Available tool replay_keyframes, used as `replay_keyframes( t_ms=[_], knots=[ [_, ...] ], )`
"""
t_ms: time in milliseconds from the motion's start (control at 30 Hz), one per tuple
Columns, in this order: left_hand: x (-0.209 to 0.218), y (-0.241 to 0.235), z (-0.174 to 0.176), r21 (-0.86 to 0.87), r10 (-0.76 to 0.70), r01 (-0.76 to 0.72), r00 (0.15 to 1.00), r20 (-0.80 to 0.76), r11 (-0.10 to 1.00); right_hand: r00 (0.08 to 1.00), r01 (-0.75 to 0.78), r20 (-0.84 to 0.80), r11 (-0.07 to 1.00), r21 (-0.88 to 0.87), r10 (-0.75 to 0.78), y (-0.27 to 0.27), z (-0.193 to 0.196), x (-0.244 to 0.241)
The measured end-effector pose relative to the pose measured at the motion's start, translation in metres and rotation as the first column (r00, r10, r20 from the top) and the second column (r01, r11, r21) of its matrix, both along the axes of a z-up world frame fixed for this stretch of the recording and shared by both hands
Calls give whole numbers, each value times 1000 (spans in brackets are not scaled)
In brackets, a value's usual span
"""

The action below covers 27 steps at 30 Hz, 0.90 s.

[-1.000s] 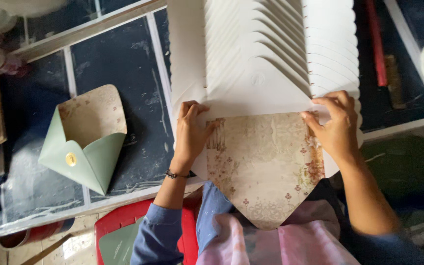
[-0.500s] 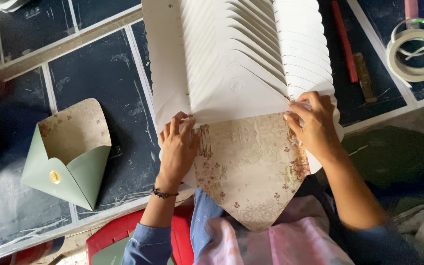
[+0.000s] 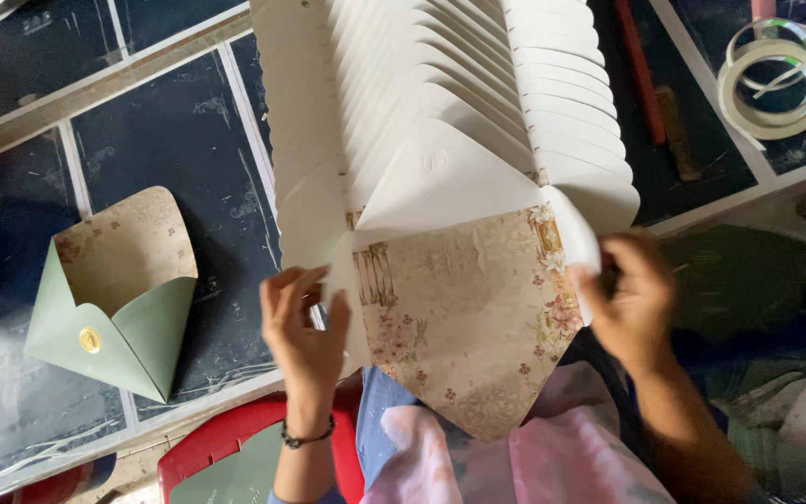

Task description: The person folds green paper pieces into triangular shapes and places them on a stack. They then handle a stack of white paper sheets, smoothing and aligning them on the table.

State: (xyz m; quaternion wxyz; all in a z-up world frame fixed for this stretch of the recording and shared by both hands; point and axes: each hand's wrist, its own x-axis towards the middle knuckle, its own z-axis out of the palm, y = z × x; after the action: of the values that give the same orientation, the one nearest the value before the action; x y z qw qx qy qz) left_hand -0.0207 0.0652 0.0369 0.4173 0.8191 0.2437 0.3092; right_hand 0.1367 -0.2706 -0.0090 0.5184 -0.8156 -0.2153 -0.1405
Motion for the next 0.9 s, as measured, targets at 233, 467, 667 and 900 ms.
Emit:
replay_keyframes(
  t_ms=[233, 467, 667, 900],
  knots=[
    [22, -56, -13, 85, -374, 429, 856, -358, 899, 951, -230, 51, 808, -543, 305, 60, 10, -10],
    [22, -64, -27, 340, -220, 496, 767, -603, 799, 954, -157, 104, 764, -626, 281, 62, 5, -12],
    [21, -61, -36, 376, -175, 515, 738, -652, 770, 949, -84, 169, 732, -676, 265, 63, 0, -15],
    [25, -68, -29, 423, -94, 512, 712, -696, 748, 959, 31, 153, 447, -894, 239, 63, 18, -22]
  ],
)
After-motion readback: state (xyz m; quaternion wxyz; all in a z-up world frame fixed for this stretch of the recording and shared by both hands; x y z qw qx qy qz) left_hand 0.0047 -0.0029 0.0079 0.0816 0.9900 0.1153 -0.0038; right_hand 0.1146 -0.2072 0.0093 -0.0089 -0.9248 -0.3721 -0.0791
